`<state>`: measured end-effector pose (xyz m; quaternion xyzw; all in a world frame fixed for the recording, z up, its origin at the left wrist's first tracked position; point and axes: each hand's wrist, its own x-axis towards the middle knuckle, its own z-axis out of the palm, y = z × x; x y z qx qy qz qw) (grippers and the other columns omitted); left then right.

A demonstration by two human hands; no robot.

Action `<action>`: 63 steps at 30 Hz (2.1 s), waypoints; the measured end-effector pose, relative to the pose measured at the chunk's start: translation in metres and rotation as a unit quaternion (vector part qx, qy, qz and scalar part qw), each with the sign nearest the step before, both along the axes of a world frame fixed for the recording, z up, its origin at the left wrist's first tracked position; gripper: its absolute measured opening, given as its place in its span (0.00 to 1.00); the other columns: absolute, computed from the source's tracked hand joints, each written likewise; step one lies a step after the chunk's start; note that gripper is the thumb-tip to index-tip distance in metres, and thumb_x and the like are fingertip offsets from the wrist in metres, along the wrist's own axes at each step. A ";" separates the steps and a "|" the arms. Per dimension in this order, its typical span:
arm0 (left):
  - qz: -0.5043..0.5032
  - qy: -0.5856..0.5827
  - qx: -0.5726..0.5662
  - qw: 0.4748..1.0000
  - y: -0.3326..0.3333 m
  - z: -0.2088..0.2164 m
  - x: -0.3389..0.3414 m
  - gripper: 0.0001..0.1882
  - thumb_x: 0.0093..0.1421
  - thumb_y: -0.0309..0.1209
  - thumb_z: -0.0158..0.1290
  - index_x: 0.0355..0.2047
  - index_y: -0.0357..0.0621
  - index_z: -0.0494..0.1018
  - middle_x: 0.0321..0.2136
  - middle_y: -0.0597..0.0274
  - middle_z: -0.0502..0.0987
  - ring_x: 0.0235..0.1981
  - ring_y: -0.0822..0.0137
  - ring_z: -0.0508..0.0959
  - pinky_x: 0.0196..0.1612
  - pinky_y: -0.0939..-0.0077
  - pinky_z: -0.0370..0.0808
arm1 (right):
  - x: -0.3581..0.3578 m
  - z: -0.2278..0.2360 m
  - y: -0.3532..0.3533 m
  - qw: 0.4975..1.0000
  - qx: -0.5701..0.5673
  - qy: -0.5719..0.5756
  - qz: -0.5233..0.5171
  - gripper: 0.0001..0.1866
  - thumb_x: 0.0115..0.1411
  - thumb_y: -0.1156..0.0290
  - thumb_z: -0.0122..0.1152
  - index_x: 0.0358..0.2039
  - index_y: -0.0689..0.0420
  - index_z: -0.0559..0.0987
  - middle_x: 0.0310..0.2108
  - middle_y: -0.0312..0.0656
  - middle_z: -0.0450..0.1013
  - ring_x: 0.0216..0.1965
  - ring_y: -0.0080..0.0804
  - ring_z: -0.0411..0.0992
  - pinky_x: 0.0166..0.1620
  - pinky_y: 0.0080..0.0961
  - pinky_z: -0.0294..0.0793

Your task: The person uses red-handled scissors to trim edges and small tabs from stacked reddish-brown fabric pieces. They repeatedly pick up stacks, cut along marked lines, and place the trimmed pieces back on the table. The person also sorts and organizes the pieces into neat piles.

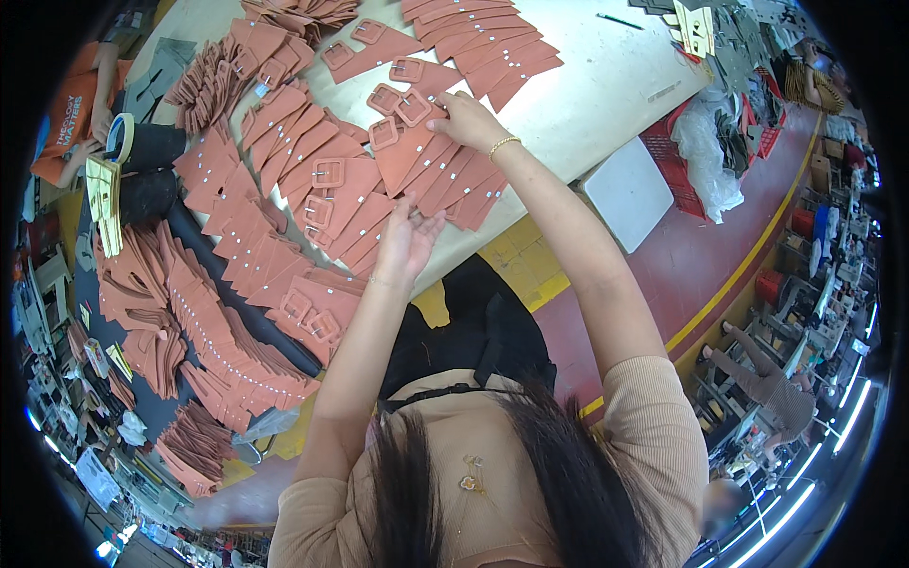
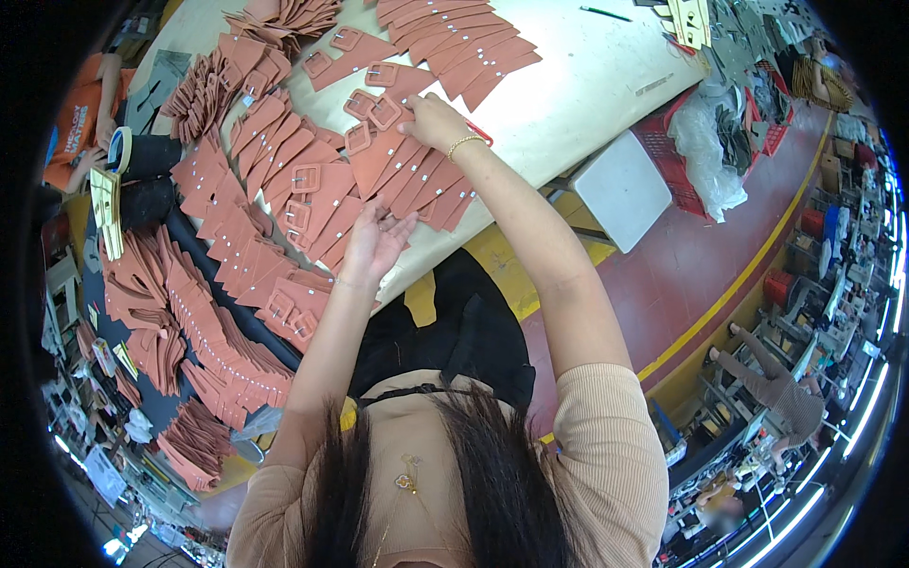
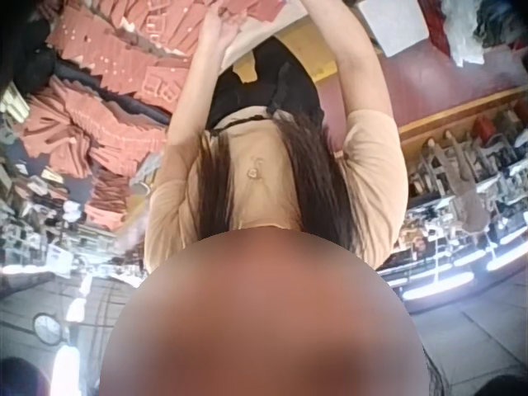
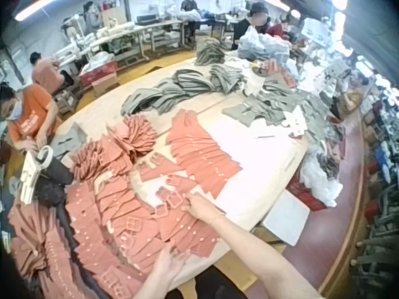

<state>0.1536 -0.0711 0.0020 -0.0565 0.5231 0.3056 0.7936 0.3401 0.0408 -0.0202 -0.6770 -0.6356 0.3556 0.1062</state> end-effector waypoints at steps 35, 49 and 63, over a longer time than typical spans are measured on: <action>0.004 -0.092 0.052 0.994 0.045 0.015 0.004 0.26 0.65 0.45 0.40 0.58 0.45 0.57 0.55 0.54 0.66 0.57 0.57 0.66 0.60 0.51 0.61 | 0.007 -0.002 0.007 0.998 -0.034 0.049 -0.016 0.28 0.55 0.56 0.62 0.50 0.63 0.71 0.41 0.53 0.74 0.43 0.44 0.74 0.46 0.32 0.72; -0.060 -0.028 0.097 0.993 0.080 0.010 -0.004 0.17 0.64 0.31 0.46 0.52 0.39 0.62 0.48 0.53 0.72 0.46 0.61 0.76 0.48 0.66 0.78 | 0.021 0.007 -0.022 0.987 0.051 0.033 -0.148 0.21 0.53 0.55 0.62 0.37 0.60 0.75 0.37 0.51 0.73 0.41 0.45 0.73 0.46 0.35 0.71; 0.114 0.089 0.236 0.961 0.061 0.169 -0.145 0.14 0.64 0.33 0.47 0.45 0.36 0.69 0.40 0.55 0.78 0.36 0.66 0.81 0.33 0.79 0.81 | 0.021 0.013 -0.089 0.979 -0.062 -0.187 -0.052 0.24 0.45 0.49 0.69 0.32 0.56 0.78 0.41 0.45 0.71 0.47 0.43 0.68 0.47 0.48 0.67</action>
